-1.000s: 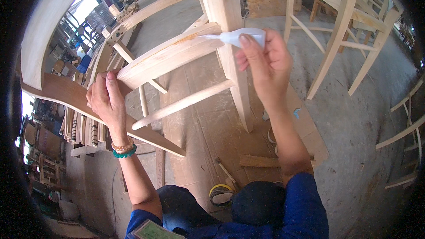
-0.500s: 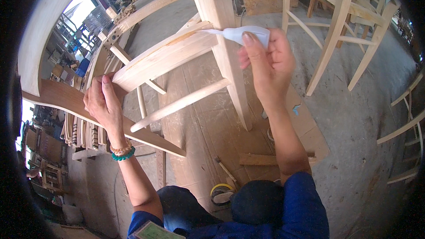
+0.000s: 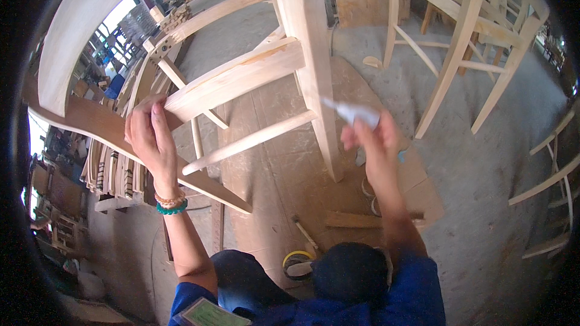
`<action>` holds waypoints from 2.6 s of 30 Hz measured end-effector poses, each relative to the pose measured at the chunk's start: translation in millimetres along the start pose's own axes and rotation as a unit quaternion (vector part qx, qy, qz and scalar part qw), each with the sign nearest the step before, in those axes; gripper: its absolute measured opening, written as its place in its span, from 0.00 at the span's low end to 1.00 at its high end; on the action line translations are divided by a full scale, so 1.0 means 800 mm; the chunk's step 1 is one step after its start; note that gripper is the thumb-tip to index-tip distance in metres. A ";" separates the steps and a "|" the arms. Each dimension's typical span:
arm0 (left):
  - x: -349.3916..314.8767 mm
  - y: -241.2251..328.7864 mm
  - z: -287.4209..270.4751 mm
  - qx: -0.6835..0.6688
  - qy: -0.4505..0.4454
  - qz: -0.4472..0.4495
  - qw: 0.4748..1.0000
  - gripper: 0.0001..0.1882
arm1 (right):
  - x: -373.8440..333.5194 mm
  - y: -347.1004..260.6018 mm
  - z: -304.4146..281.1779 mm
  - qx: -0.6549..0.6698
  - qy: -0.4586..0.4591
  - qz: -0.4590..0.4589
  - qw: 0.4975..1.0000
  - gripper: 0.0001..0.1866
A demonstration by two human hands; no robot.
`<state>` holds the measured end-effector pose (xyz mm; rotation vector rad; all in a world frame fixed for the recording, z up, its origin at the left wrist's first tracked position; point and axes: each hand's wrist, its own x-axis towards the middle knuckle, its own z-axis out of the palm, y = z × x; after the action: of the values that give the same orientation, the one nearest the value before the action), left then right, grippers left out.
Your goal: The person applies glue to joints on a wooden chair frame and smooths the surface with an orbital sander. The person repeats this process on multiple joints, repositioning the chair as needed.
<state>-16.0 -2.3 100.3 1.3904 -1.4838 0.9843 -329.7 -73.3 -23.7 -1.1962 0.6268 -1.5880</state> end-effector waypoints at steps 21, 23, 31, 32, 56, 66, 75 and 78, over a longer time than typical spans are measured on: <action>-0.030 -0.092 -0.040 -0.444 0.037 -0.344 0.827 0.24 | -0.342 0.212 -0.184 -0.437 -0.330 0.413 0.727 0.32; -0.021 -0.094 -0.044 -0.470 0.020 -0.353 0.809 0.24 | -0.335 0.206 -0.175 -0.458 -0.386 0.388 0.700 0.34; -0.019 -0.104 -0.050 -0.492 -0.011 -0.371 0.788 0.23 | -0.318 0.218 -0.071 -0.406 -0.614 0.179 0.653 0.40; -0.020 -0.103 -0.047 -0.495 -0.011 -0.369 0.786 0.23 | -0.321 0.226 -0.049 -0.389 -0.626 0.142 0.661 0.41; -0.024 -0.098 -0.037 -0.466 0.023 -0.368 0.804 0.25 | 0.022 -0.025 0.148 -0.376 0.000 -0.517 0.769 0.35; -0.023 -0.093 -0.035 -0.464 0.021 -0.369 0.805 0.27 | 0.029 -0.026 0.143 -0.371 0.017 -0.496 0.785 0.33; -0.026 -0.098 -0.037 -0.471 0.019 -0.370 0.801 0.26 | 0.029 -0.027 0.144 -0.357 0.004 -0.496 0.792 0.36; -0.025 -0.096 -0.035 -0.455 0.023 -0.362 0.813 0.26 | 0.033 -0.025 0.136 -0.359 0.041 -0.490 0.793 0.37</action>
<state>62.6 25.0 90.0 1.0118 -0.9829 -0.2013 -238.5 -73.4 44.2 -2.2833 0.7456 -2.3567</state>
